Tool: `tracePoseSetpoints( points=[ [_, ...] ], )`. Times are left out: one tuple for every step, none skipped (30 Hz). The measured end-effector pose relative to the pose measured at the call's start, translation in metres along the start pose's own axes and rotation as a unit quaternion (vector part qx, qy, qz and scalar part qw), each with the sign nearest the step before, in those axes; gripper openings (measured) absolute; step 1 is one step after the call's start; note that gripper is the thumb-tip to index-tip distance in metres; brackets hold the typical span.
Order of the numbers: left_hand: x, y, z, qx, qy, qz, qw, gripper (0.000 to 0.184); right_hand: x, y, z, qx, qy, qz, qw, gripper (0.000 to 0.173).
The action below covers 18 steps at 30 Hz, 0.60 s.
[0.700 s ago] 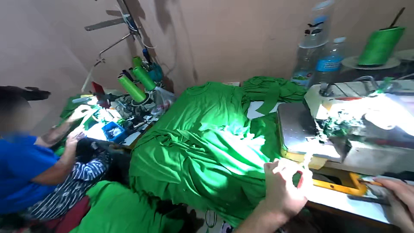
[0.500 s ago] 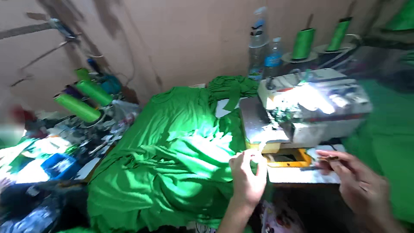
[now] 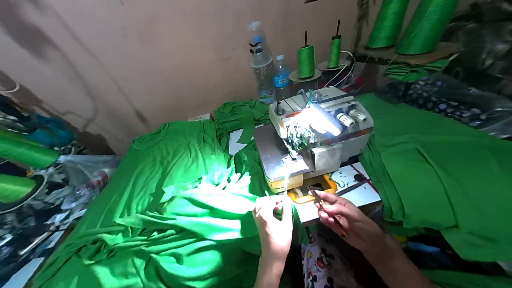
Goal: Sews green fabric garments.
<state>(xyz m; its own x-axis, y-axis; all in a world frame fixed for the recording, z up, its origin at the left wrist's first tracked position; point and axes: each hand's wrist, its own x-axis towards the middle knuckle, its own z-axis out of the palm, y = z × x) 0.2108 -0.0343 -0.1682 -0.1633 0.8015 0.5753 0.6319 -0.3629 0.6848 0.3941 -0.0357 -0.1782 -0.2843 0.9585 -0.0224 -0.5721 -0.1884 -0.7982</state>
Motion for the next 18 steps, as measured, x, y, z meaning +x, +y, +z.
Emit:
tracePoseSetpoints(
  points=[
    [0.0, 0.001, 0.0, -0.003, -0.003, -0.001, 1.0, 0.016, 0.001, 0.0, 0.002, -0.007, -0.008, 0.011, 1.0, 0.031],
    [0.0, 0.001, 0.0, -0.005, -0.004, -0.001, 1.0, 0.016, 0.002, 0.001, 0.005, -0.039, -0.014, 0.011, 0.999, 0.028],
    [0.0, 0.001, 0.0, -0.006, -0.006, -0.001, 1.0, 0.016, 0.004, 0.001, 0.006, -0.092, -0.021, 0.003, 0.996, 0.025],
    [0.0, 0.001, -0.001, -0.007, -0.007, -0.002, 1.0, 0.016, 0.007, 0.002, 0.008, -0.159, -0.024, -0.008, 0.987, 0.023],
    [0.0, 0.001, -0.001, -0.007, -0.008, -0.003, 1.0, 0.016, 0.011, 0.002, 0.011, -0.223, -0.022, -0.015, 0.975, 0.023],
    [0.0, 0.002, -0.001, -0.006, -0.008, -0.004, 1.0, 0.016, 0.016, 0.001, 0.015, -0.275, -0.016, -0.018, 0.961, 0.027],
    [0.001, 0.002, -0.001, -0.004, -0.007, -0.003, 1.0, 0.016, 0.021, 0.001, 0.017, -0.315, -0.012, -0.026, 0.949, 0.033],
    [0.001, 0.002, -0.001, -0.002, -0.005, -0.001, 1.0, 0.016, 0.027, 0.001, 0.019, -0.341, -0.009, -0.039, 0.939, 0.037],
    [0.001, 0.001, 0.0, -0.003, -0.002, 0.001, 1.0, 0.016, 0.032, 0.001, 0.019, -0.358, -0.005, -0.054, 0.932, 0.039],
    [0.001, 0.001, 0.0, -0.005, 0.001, 0.001, 1.0, 0.016, 0.038, 0.001, 0.019, -0.369, -0.005, -0.066, 0.927, 0.038],
    [0.0, 0.0, 0.0, -0.006, 0.002, 0.0, 1.0, 0.015, 0.043, 0.001, 0.019, -0.379, -0.006, -0.068, 0.923, 0.037],
    [0.0, 0.0, 0.0, -0.005, 0.003, 0.0, 1.0, 0.016, 0.047, -0.001, 0.02, -0.39, -0.009, -0.063, 0.919, 0.038],
    [0.001, 0.0, 0.0, -0.002, 0.006, 0.0, 1.0, 0.016, 0.05, -0.002, 0.021, -0.396, -0.015, -0.061, 0.916, 0.038],
    [0.001, -0.001, 0.0, 0.001, 0.008, 0.002, 1.0, 0.016, 0.053, -0.001, 0.022, -0.396, -0.023, -0.066, 0.915, 0.038],
    [0.001, -0.001, 0.0, 0.005, 0.01, 0.004, 1.0, 0.016, 0.055, 0.0, 0.023, -0.393, -0.029, -0.073, 0.916, 0.038],
    [0.001, -0.001, 0.001, 0.006, 0.011, 0.005, 1.0, 0.016, 0.057, 0.001, 0.025, -0.393, -0.033, -0.081, 0.916, 0.037],
    [0.001, -0.001, 0.001, 0.005, 0.012, 0.005, 1.0, 0.016, 0.058, 0.002, 0.026, -0.397, -0.032, -0.093, 0.912, 0.037],
    [0.0, -0.002, 0.001, 0.003, 0.012, 0.005, 1.0, 0.016, 0.059, 0.004, 0.027, -0.406, -0.026, -0.11, 0.907, 0.038]
  ],
)
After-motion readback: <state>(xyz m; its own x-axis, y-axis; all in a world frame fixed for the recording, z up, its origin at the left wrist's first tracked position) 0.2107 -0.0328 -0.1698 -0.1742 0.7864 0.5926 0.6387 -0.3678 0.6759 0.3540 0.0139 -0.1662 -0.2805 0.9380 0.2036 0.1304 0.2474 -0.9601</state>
